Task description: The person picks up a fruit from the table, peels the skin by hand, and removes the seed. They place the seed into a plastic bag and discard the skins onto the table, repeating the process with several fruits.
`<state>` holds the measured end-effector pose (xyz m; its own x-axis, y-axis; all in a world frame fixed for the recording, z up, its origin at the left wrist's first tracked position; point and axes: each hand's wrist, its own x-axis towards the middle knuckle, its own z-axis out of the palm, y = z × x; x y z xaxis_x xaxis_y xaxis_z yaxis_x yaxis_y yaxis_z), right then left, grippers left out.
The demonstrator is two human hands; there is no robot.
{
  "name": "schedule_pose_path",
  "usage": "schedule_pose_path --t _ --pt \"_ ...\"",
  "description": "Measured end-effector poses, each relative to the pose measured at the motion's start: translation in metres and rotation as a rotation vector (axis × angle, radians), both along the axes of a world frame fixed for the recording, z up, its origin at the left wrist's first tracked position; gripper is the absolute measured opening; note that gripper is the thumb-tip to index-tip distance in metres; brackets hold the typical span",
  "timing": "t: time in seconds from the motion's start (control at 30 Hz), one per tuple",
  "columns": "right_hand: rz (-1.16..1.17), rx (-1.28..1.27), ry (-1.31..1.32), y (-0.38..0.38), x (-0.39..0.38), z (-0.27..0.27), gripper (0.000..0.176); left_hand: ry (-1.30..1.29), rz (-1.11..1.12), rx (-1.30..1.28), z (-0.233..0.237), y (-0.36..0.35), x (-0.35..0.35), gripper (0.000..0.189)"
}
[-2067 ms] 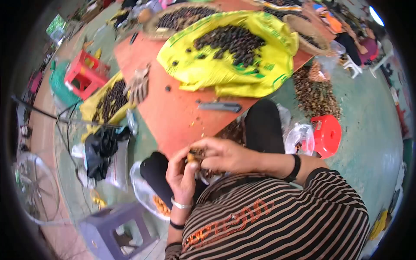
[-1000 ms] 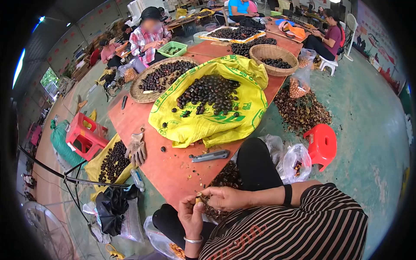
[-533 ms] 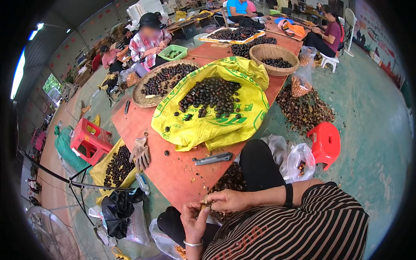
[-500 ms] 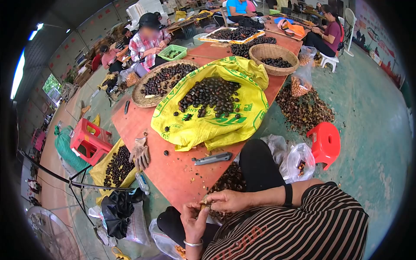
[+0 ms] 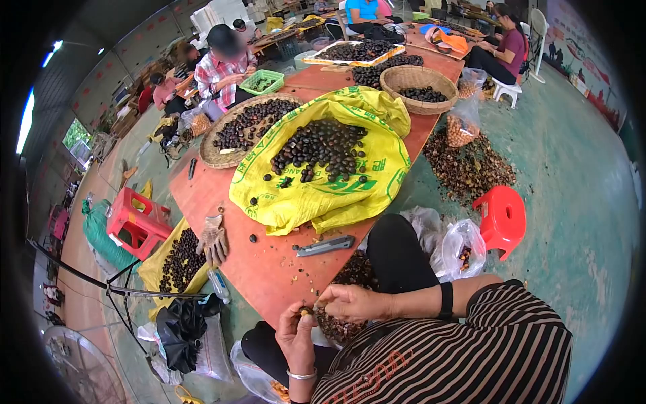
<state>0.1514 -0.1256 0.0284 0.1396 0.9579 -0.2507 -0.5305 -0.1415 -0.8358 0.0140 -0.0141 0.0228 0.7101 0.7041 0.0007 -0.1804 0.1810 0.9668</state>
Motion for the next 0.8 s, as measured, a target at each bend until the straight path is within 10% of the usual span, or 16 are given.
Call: schedule_pose_path --t 0.33,0.8 --pt "0.121 0.146 0.07 0.01 -0.009 -0.01 0.046 -0.12 -0.008 -0.153 0.001 -0.003 0.0 0.022" --pt "0.101 0.014 -0.111 0.015 -0.01 -0.019 0.041 0.074 0.073 0.347 -0.02 0.001 -0.006 0.023"
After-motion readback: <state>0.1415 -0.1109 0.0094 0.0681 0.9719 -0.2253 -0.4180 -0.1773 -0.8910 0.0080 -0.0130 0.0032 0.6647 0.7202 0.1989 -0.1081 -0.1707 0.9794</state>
